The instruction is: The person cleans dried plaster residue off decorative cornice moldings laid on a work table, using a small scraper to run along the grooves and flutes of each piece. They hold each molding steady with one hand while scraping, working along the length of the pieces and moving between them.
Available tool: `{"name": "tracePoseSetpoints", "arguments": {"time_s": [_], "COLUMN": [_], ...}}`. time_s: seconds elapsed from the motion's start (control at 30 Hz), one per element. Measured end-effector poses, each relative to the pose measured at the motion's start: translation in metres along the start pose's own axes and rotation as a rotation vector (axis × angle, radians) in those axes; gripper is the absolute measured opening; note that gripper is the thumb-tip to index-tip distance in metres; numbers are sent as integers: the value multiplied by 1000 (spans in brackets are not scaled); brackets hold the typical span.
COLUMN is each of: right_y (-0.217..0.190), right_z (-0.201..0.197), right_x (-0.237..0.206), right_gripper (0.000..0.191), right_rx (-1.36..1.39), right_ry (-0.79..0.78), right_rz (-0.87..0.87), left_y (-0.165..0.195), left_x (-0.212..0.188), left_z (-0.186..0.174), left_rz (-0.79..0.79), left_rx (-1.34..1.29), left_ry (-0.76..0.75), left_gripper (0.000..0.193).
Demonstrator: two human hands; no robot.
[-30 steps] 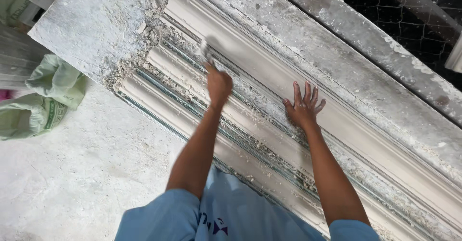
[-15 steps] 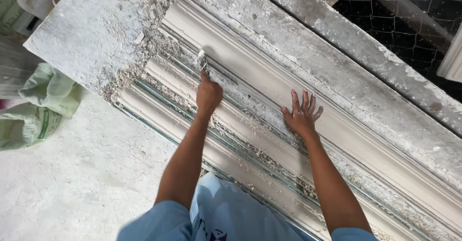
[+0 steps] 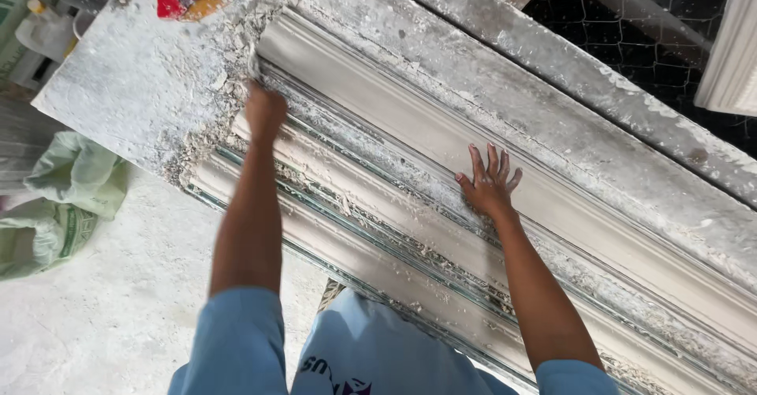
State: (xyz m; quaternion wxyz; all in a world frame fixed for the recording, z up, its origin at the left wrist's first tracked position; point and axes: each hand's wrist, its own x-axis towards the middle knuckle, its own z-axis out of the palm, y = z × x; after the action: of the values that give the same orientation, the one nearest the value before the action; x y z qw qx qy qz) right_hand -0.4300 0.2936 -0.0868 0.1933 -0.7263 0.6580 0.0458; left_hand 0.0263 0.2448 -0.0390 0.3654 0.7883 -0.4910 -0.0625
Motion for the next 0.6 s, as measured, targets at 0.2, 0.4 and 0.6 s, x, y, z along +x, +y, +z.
{"name": "tracePoseSetpoints", "arguments": {"time_s": [0.2, 0.4, 0.6], "right_y": [-8, -6, 26], "right_z": [-10, 22, 84], "right_x": [-5, -38, -154], "right_gripper": [77, 68, 66], "right_rx": [26, 103, 74], "right_ry": [-11, 241, 369], "right_rz": [24, 115, 336], "left_y": [34, -4, -55], "left_x": [-176, -169, -27], "left_z": [23, -7, -2], "left_rz": [-30, 332, 715], "left_rx": [-364, -242, -86], "left_ry": [-414, -733, -870], "left_gripper": [31, 44, 28]}}
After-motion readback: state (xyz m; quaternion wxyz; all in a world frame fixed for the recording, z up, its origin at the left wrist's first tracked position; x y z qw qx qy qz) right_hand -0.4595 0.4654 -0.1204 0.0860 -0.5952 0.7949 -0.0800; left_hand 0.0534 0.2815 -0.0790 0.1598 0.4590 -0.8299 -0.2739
